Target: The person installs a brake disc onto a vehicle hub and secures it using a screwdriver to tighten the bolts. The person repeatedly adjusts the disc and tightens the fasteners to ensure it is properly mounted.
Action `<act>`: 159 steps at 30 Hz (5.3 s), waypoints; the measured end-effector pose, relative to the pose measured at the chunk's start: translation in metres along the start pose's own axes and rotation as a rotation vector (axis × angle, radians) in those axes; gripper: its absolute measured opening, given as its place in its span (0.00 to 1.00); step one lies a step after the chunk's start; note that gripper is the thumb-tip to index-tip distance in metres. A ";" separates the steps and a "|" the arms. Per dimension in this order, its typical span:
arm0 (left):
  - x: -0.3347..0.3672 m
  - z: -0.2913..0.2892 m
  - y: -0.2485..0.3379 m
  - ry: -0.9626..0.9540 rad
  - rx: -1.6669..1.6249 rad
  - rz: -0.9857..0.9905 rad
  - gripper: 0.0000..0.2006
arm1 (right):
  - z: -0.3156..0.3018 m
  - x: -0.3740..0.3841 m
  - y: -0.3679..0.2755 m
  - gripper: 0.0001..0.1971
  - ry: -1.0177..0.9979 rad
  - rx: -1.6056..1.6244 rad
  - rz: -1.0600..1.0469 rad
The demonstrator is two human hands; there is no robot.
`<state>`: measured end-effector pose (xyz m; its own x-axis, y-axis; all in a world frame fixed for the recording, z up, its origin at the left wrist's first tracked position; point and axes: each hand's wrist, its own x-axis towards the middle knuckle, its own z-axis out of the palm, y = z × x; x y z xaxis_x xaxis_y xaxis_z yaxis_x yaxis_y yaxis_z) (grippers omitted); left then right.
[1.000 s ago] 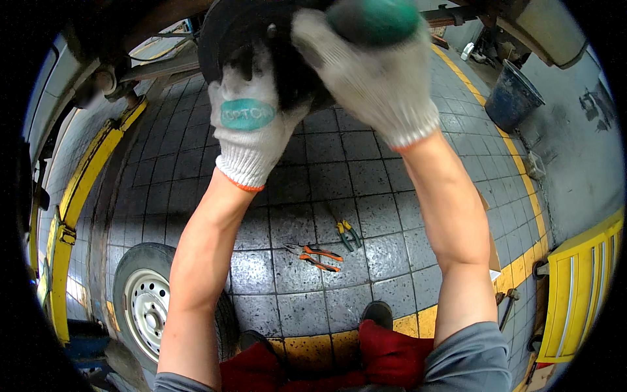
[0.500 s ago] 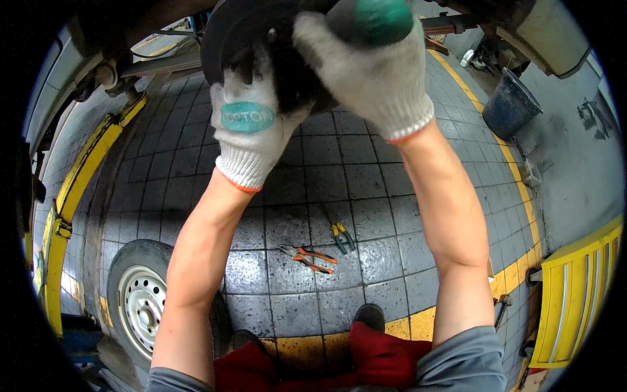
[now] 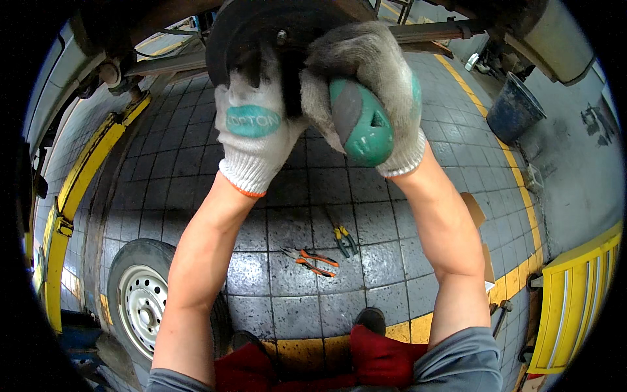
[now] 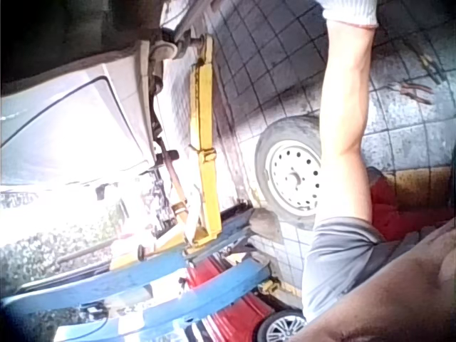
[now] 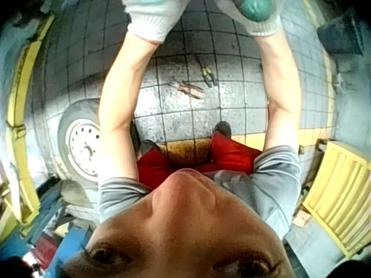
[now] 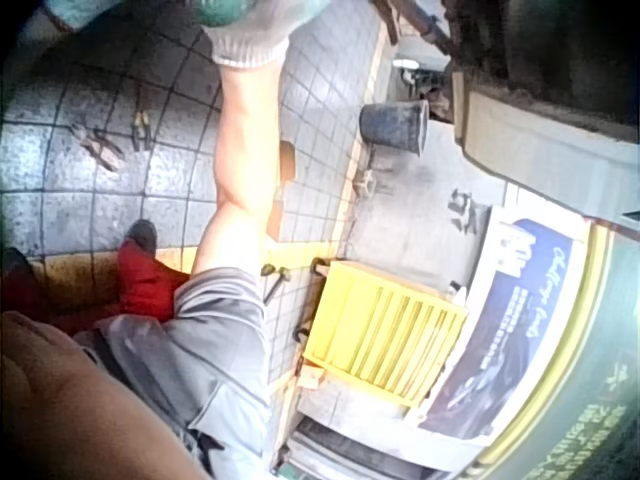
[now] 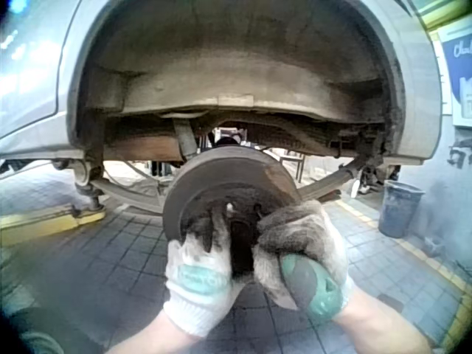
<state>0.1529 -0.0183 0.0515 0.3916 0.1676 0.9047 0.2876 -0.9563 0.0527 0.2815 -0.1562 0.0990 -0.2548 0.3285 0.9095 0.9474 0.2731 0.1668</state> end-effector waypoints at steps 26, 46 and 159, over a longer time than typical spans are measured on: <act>-0.001 0.003 -0.001 0.024 -0.010 0.019 0.43 | -0.013 0.022 0.002 0.17 -0.052 -0.003 -0.116; 0.001 0.004 -0.003 0.034 -0.049 0.031 0.41 | -0.004 0.020 -0.005 0.13 -0.013 0.087 -0.083; 0.004 0.003 0.001 -0.006 -0.081 -0.004 0.47 | 0.005 0.032 -0.008 0.15 0.087 -0.047 0.255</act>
<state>0.1575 -0.0176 0.0533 0.3955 0.1728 0.9020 0.2176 -0.9718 0.0908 0.2649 -0.1437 0.1251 0.0084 0.3021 0.9532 0.9873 0.1485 -0.0558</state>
